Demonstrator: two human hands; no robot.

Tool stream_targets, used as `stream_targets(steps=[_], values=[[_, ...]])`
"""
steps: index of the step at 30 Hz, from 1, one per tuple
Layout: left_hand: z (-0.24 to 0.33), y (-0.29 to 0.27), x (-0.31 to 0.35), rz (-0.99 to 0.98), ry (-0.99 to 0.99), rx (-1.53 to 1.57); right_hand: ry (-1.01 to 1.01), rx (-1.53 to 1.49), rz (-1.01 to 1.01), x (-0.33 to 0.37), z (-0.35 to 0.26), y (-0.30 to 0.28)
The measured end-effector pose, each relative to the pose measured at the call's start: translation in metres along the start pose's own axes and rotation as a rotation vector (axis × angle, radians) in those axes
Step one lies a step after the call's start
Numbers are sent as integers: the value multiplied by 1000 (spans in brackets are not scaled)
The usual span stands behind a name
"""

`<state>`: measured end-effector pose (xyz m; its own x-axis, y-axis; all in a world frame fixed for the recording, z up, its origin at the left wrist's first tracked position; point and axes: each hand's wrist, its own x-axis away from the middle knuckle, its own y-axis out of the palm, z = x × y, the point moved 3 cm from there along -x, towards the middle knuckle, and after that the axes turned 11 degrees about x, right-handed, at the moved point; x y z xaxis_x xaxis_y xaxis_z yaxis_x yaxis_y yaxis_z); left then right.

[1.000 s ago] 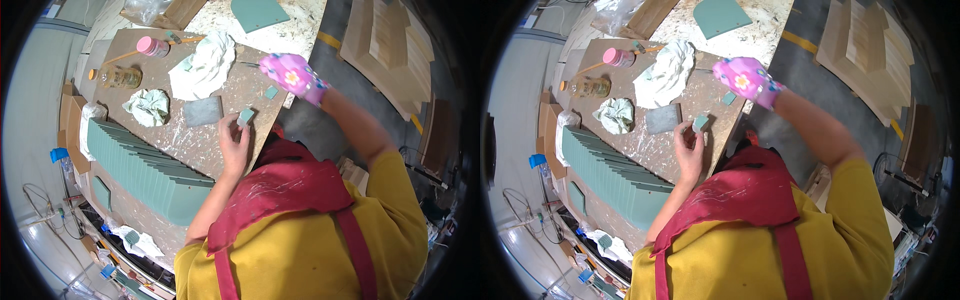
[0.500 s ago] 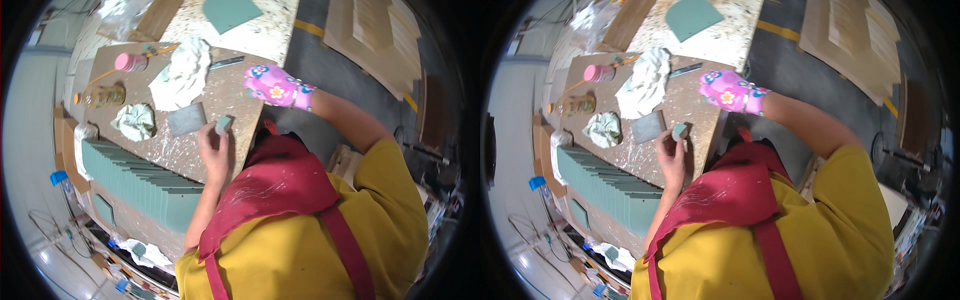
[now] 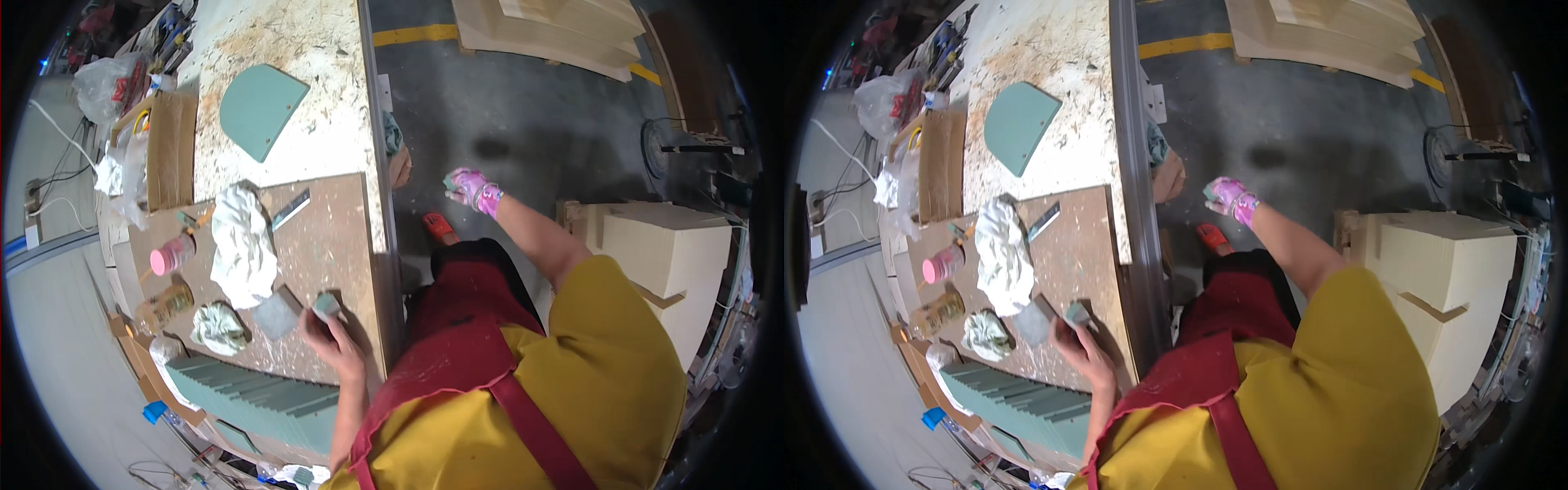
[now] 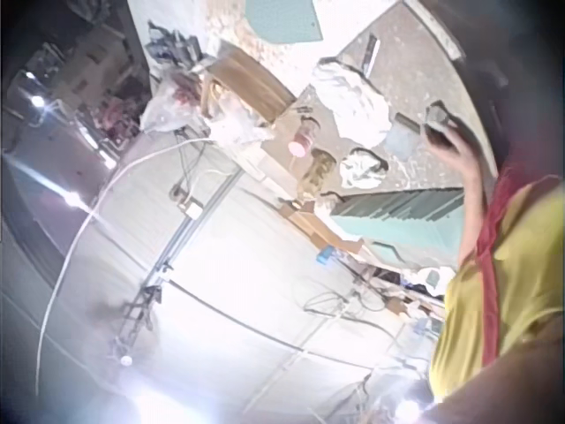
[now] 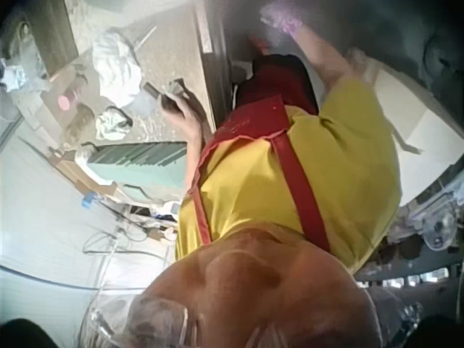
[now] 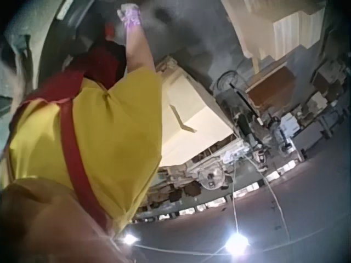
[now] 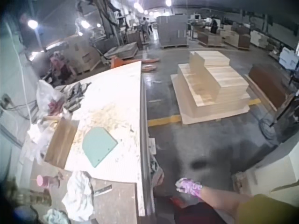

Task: The person sands a small foam block by hand, sands the edges of a stack of foam panels with a sanding block, and wipes the stack with a cloth.

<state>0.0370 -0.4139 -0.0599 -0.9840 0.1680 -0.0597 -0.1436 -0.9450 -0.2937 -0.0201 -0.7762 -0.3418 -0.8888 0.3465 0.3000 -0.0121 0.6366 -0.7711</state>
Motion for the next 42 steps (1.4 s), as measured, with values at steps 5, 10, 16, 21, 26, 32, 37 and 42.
stream_targets(steps=[5, 10, 16, 21, 26, 32, 37, 42], values=[[-1, 1, 7, 4, -10, -18, 695, -1195, -60, -101, 23, 69], [-5, 1, 8, 18, 28, -56, 619, -1486, -409, -176, -40, 62], [-1, 8, -1, 37, 45, -7, 574, -1280, -281, -108, 43, 74], [31, 5, 8, 225, -55, 213, 107, -750, -1250, 29, -107, -74], [77, -44, 40, 367, 8, 440, -416, -746, -1322, 97, -311, -137], [107, -127, 107, 491, 295, 368, -580, -994, -1023, 213, -474, -90], [103, -225, 202, 711, 253, 130, -605, -850, -1226, 305, -553, -29], [59, -419, 321, 1127, -103, -219, -682, -735, -1430, 352, -638, 38]])
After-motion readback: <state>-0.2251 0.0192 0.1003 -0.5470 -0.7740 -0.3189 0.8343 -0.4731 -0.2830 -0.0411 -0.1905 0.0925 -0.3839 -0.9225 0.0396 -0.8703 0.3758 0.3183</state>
